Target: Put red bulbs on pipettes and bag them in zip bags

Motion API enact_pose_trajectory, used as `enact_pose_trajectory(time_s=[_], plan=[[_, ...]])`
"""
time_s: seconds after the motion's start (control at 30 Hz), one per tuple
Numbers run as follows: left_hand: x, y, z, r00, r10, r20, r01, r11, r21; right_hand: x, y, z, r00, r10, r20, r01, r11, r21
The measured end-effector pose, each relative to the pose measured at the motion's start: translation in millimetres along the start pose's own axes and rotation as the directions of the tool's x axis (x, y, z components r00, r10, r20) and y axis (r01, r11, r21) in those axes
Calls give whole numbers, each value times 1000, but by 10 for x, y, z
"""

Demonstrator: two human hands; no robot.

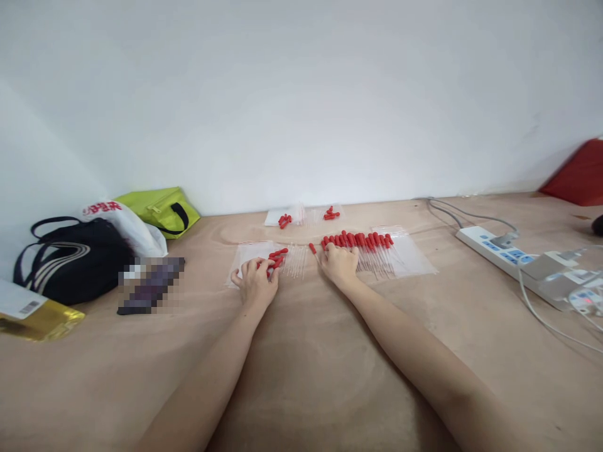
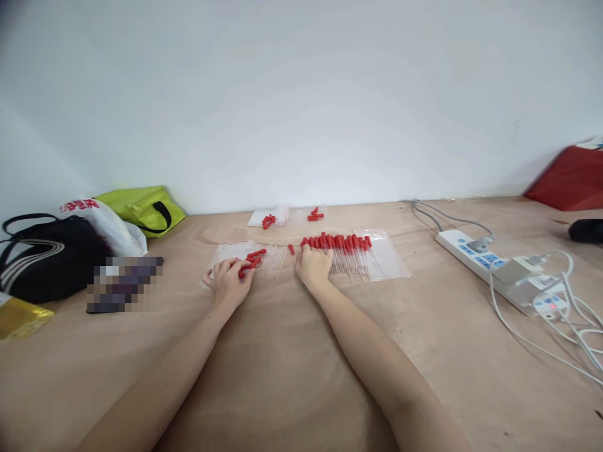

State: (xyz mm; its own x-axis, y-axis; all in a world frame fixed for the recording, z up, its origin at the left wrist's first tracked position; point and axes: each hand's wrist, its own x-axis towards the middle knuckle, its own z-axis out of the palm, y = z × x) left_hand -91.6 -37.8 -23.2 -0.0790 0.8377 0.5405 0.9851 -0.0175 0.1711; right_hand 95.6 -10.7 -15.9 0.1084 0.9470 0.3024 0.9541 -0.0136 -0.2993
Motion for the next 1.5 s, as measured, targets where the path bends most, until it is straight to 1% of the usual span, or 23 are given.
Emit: enact_pose_trajectory(time_s=[0.13,0.23,0.33,0.4,0.5,0.6,0.67,0.77,0.83,0.9,1.0,1.07,1.13,1.23,1.33,1.4,1.5], plan=[[16,-11,21,1000,-7,-2,7,1000,-2,-42,-99,-17,999,-39,-18,40,996,76],[21,-12,23,1000,-13,-5,13,1000,-1,-73,-233,-11,999,-43,25,40,995,92],[27,-17,30,1000,-8,-15,8,1000,3,-75,-331,-8,992,-22,123,16,999,50],[38,-22,42,1000,10,-24,-10,1000,-3,-66,-354,-13,986,-11,169,9,1000,13],[56,-23,57,999,30,-44,-30,1000,-5,-60,-346,-21,983,-19,185,25,999,-28],[51,-3,35,995,40,-88,-41,999,-14,-76,-317,-25,982,-57,179,68,996,-55],[18,29,-6,989,86,-118,-93,994,-50,-102,-282,-31,981,-73,177,87,994,-73],[-74,110,-90,964,231,-130,-249,957,-146,-166,-168,-51,987,-115,117,126,987,-95],[-148,176,-147,938,333,-95,-346,914,-211,-226,-31,-67,983,-182,30,184,978,-97],[-212,235,-195,911,411,-24,-403,877,-261,-297,156,-78,963,-264,-48,259,962,-81],[-263,288,-245,887,455,81,-414,860,-297,-410,477,-84,916,-386,-109,388,922,0],[-267,302,-257,882,456,119,-404,863,-304,-476,662,-90,884,-454,-114,464,882,85],[-261,310,-246,877,462,130,-407,860,-309,-528,781,-104,859,-498,-121,512,844,163],[-248,333,-192,873,470,130,-415,856,-309,-582,812,-137,840,-526,-132,542,809,226],[-240,367,-138,883,451,133,-397,866,-303,-615,734,-168,820,-565,-94,570,786,239],[-241,382,-126,883,448,140,-389,866,-313,-630,678,-181,806,-587,-68,585,776,236],[-254,390,-144,874,457,168,-380,855,-352,-642,639,-186,795,-603,-70,600,764,236]])
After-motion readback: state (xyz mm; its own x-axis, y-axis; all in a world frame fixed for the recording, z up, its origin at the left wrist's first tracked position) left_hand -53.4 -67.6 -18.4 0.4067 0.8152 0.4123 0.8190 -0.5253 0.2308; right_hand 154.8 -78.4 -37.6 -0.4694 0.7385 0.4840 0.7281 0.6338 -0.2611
